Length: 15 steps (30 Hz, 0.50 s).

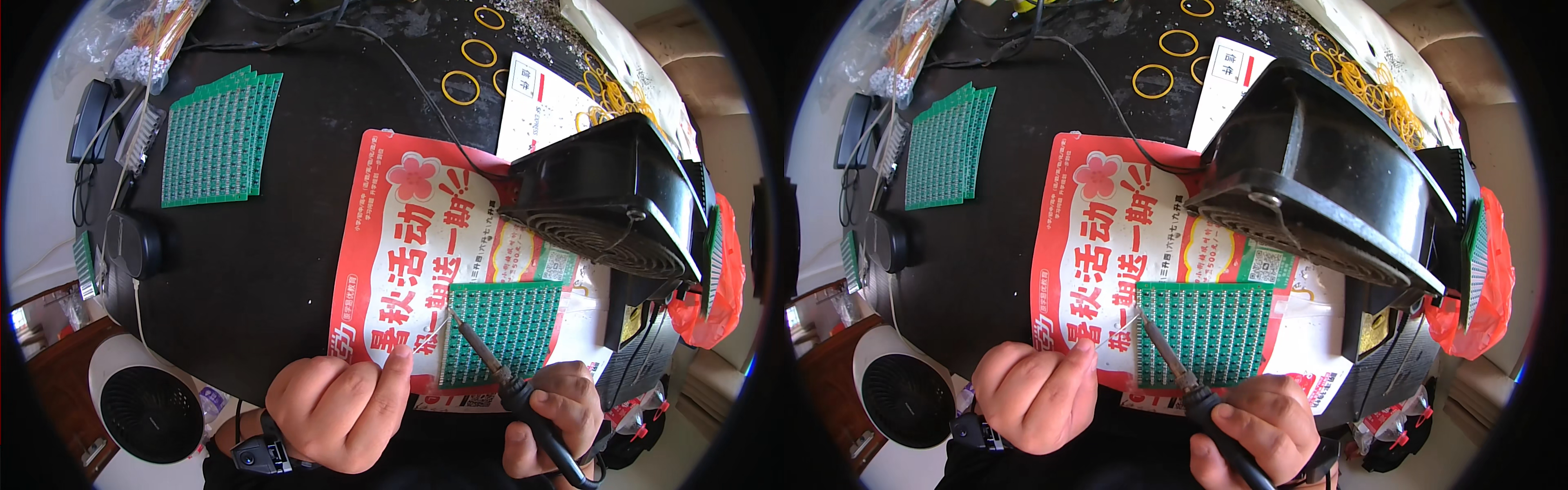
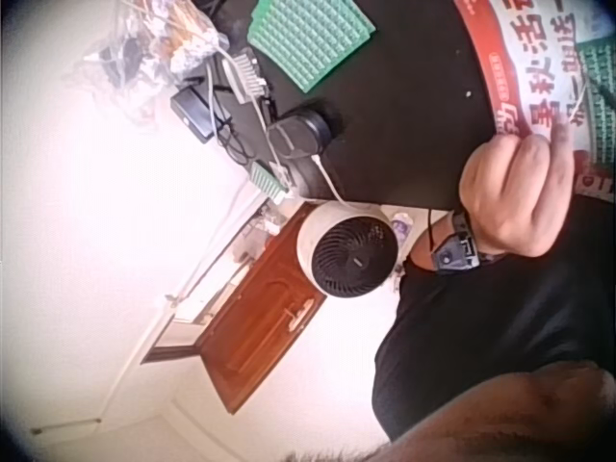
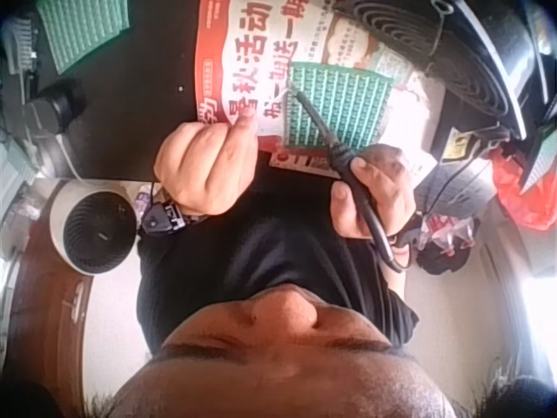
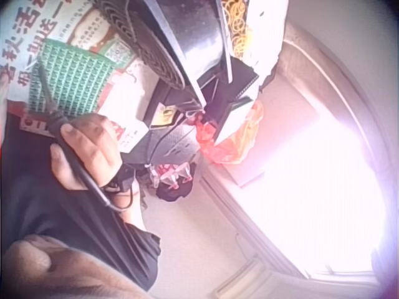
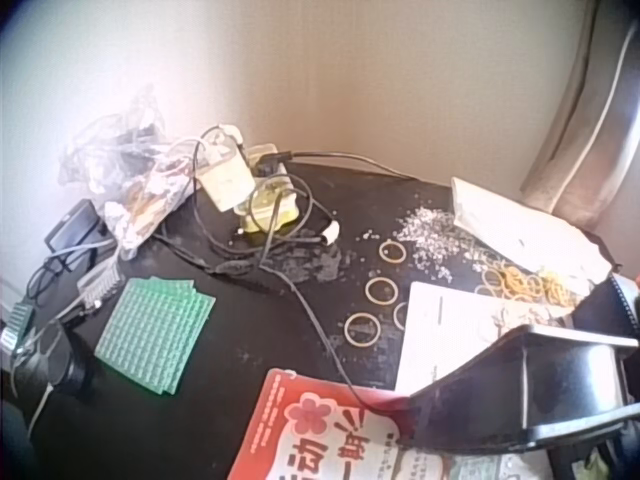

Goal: Soldering components onto a printed circuit board.

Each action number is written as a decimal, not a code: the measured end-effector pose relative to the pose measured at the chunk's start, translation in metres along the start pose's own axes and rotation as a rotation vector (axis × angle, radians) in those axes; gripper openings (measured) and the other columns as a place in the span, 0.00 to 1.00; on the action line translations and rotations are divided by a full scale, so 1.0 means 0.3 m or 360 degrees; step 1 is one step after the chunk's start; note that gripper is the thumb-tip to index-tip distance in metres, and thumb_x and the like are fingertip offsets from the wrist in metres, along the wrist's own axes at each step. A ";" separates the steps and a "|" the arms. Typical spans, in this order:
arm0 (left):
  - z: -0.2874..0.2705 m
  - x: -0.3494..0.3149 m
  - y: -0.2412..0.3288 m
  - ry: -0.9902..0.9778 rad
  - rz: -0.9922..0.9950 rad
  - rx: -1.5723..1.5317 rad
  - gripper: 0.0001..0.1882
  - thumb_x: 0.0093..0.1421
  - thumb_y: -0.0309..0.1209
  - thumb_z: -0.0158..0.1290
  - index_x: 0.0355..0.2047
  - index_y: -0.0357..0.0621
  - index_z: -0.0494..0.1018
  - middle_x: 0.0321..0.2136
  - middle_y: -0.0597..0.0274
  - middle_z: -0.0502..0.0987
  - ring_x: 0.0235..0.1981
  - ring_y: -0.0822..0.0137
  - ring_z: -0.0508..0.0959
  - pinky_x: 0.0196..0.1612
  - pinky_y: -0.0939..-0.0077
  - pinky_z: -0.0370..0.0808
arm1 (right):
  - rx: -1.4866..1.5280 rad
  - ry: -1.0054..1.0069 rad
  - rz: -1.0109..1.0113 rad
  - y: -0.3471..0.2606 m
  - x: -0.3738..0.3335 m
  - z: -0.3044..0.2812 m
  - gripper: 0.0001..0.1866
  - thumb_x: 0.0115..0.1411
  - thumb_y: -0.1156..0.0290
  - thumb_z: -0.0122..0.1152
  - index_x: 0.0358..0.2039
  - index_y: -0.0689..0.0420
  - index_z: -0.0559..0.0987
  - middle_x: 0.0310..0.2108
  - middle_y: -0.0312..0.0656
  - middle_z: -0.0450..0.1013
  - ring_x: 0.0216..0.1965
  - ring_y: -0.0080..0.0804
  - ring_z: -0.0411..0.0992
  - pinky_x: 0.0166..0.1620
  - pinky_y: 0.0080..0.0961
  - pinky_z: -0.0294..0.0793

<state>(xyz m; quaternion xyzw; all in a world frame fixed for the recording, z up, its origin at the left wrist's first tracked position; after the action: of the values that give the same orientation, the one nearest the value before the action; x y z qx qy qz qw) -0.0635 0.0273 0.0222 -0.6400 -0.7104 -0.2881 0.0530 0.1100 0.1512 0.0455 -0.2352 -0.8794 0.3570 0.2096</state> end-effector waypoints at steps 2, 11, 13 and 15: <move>0.002 0.001 -0.001 -0.0007 0.0002 -0.0003 0.13 0.48 0.20 0.62 0.36 0.30 0.80 0.20 0.66 0.73 0.16 0.72 0.69 0.20 0.79 0.65 | 0.0007 -0.0011 -0.0005 0.003 0.001 -0.001 0.19 0.53 0.64 0.63 0.43 0.55 0.71 0.27 0.42 0.68 0.26 0.33 0.69 0.31 0.31 0.69; 0.003 0.004 -0.002 -0.0002 0.0029 -0.0043 0.13 0.48 0.20 0.62 0.36 0.31 0.80 0.19 0.66 0.72 0.15 0.72 0.69 0.20 0.80 0.65 | 0.0175 0.0009 -0.0085 -0.032 0.047 -0.031 0.15 0.54 0.74 0.63 0.41 0.64 0.74 0.29 0.49 0.72 0.27 0.39 0.73 0.34 0.34 0.74; 0.004 0.003 0.000 -0.0004 0.0035 -0.0021 0.13 0.47 0.20 0.62 0.36 0.31 0.80 0.18 0.66 0.72 0.15 0.72 0.68 0.20 0.80 0.65 | 0.0209 0.0016 -0.0078 -0.025 0.046 -0.025 0.14 0.54 0.74 0.63 0.41 0.64 0.74 0.29 0.49 0.72 0.27 0.40 0.73 0.35 0.35 0.74; 0.007 0.007 0.002 0.0003 0.0037 -0.0025 0.13 0.47 0.20 0.62 0.35 0.32 0.81 0.18 0.66 0.72 0.15 0.72 0.68 0.20 0.80 0.64 | 0.0202 0.0040 -0.0106 -0.024 0.050 -0.027 0.14 0.54 0.74 0.62 0.41 0.64 0.75 0.29 0.48 0.72 0.26 0.39 0.72 0.34 0.34 0.74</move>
<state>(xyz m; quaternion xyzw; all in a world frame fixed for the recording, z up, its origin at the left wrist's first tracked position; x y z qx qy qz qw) -0.0628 0.0301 0.0215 -0.6483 -0.7006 -0.2937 0.0519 0.1003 0.1593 0.0591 -0.1966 -0.8596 0.4020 0.2467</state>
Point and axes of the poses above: each hand's wrist, its own x-axis towards the middle knuckle, its own z-axis out of the palm, y = z × x, the point moved 4 cm from there along x, towards the middle knuckle
